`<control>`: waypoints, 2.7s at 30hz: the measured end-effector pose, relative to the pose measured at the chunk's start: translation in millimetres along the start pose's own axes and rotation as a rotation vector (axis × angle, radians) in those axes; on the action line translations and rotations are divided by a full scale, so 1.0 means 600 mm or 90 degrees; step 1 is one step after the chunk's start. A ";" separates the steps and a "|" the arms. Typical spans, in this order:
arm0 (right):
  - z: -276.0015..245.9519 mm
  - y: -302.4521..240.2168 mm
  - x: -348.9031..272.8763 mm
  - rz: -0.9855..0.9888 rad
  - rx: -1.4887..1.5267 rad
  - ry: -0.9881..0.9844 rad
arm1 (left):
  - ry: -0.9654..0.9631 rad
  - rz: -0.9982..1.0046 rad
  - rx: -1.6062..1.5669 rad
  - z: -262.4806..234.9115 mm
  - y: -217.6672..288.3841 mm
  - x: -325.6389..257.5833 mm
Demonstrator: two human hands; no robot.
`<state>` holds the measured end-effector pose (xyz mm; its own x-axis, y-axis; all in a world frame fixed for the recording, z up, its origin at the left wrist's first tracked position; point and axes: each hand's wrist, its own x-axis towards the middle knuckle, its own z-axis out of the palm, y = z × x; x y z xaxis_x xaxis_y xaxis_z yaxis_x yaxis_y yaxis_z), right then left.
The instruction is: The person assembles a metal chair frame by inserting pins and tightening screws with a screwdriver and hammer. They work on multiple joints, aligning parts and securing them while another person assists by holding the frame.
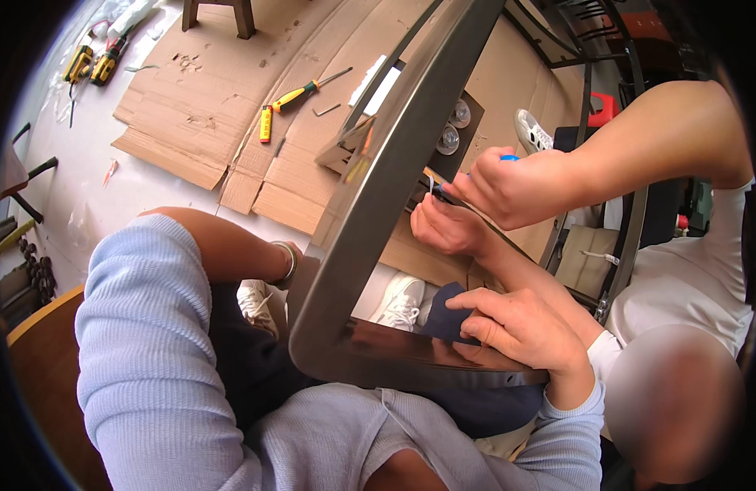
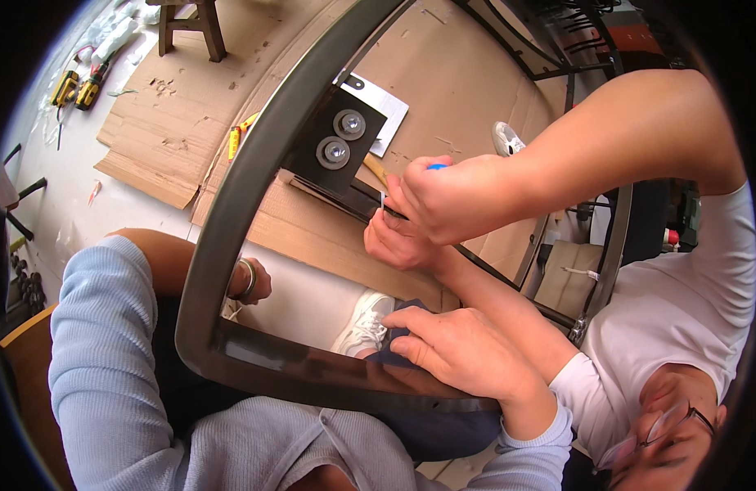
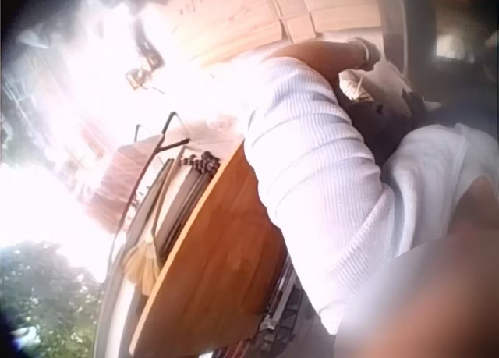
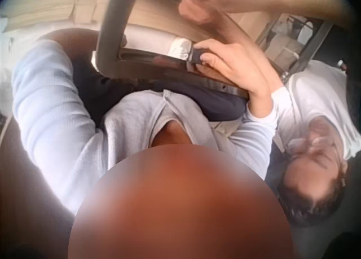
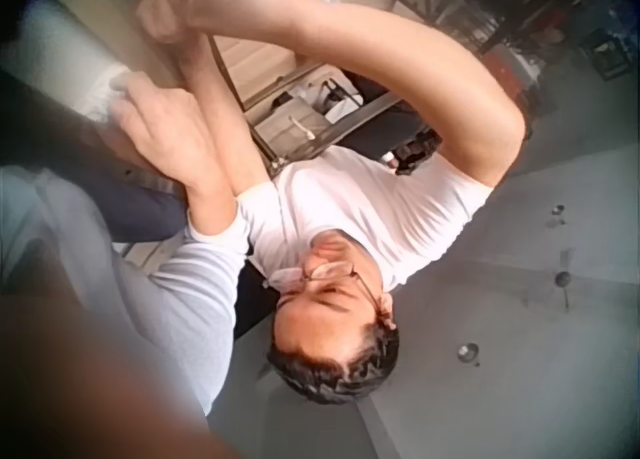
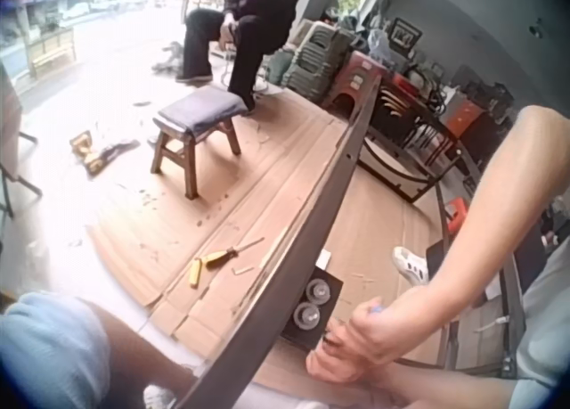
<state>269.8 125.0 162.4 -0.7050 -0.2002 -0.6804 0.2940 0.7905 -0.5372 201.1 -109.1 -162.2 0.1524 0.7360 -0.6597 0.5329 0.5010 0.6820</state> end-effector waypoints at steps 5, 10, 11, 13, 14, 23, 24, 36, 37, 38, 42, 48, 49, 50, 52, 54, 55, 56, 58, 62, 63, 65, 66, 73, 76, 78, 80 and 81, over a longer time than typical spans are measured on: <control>-0.001 0.002 0.001 0.006 -0.003 -0.020 | -0.032 -0.002 0.069 0.004 -0.001 0.000; -0.001 0.001 0.004 -0.005 0.008 -0.019 | -0.061 0.007 0.127 0.008 0.001 0.007; -0.001 0.001 0.005 -0.001 0.008 -0.021 | -0.066 0.010 0.140 0.009 0.000 0.007; -0.002 0.001 0.005 -0.006 0.009 -0.020 | -0.077 0.012 0.172 0.008 -0.004 0.007; -0.002 0.002 0.005 -0.005 0.007 -0.021 | -0.085 0.010 0.186 0.007 -0.006 0.007; 0.001 0.009 0.001 -0.017 0.004 -0.015 | -0.158 0.018 0.312 0.013 -0.013 0.007; 0.002 0.010 0.001 -0.018 0.007 -0.012 | -0.165 0.019 0.322 0.014 -0.012 0.008; 0.005 0.017 0.002 -0.057 0.005 -0.001 | -0.190 0.016 0.383 0.010 -0.013 0.009; 0.004 0.016 0.002 -0.047 -0.001 -0.008 | -0.177 0.014 0.387 0.006 -0.012 0.006; 0.003 0.015 0.003 -0.025 -0.006 -0.020 | -0.164 0.011 0.385 0.002 -0.010 0.003; 0.007 0.016 0.011 -0.094 0.036 0.018 | -0.067 -0.011 0.327 -0.015 -0.003 -0.014; 0.020 0.079 0.051 -0.135 -0.009 0.088 | 0.040 -0.027 0.131 -0.037 0.006 -0.027; 0.021 0.099 0.076 -0.120 -0.028 0.166 | 0.043 -0.041 0.117 -0.039 0.005 -0.028; 0.019 0.121 0.108 -0.102 -0.050 0.234 | 0.047 -0.050 0.100 -0.040 0.004 -0.029; 0.009 0.164 0.180 -0.004 0.006 0.297 | 0.061 -0.059 0.077 -0.042 0.001 -0.030; -0.002 0.194 0.257 0.139 0.137 0.192 | 0.058 -0.059 0.077 -0.040 0.001 -0.028; -0.004 0.203 0.287 0.073 0.175 0.196 | 0.058 -0.060 0.074 -0.038 0.001 -0.026; -0.005 0.207 0.315 0.038 0.213 0.196 | 0.064 -0.060 0.066 -0.035 0.003 -0.025; 0.003 0.206 0.350 -0.019 0.289 0.200 | 0.060 -0.073 0.052 -0.031 0.009 -0.020; 0.001 0.196 0.370 -0.071 0.378 0.187 | 0.044 -0.077 0.043 -0.028 0.019 -0.012; -0.002 0.195 0.370 -0.086 0.387 0.177 | 0.027 -0.084 0.047 -0.029 0.021 -0.010; -0.006 0.194 0.369 -0.079 0.373 0.174 | -0.005 -0.098 0.053 -0.031 0.022 -0.007; -0.006 0.194 0.368 -0.082 0.371 0.167 | 0.007 -0.091 0.056 -0.032 0.023 -0.006; -0.014 0.192 0.353 -0.199 0.178 0.214 | -0.011 -0.110 0.019 -0.042 0.025 0.014; -0.020 0.189 0.346 -0.232 0.087 0.233 | -0.022 -0.103 0.011 -0.042 0.026 0.019; -0.025 0.189 0.346 -0.247 0.083 0.219 | -0.026 -0.102 0.010 -0.043 0.026 0.020; -0.027 0.188 0.349 -0.212 0.101 0.234 | -0.030 -0.102 0.005 -0.043 0.025 0.020; -0.026 0.187 0.351 -0.189 0.112 0.240 | -0.031 -0.102 0.003 -0.042 0.024 0.020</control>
<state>144.3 180.9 -33.3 -0.9486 -0.1529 -0.2770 0.1278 0.6155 -0.7777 189.3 -81.6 -152.3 0.1052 0.6242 -0.7741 0.5576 0.6075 0.5657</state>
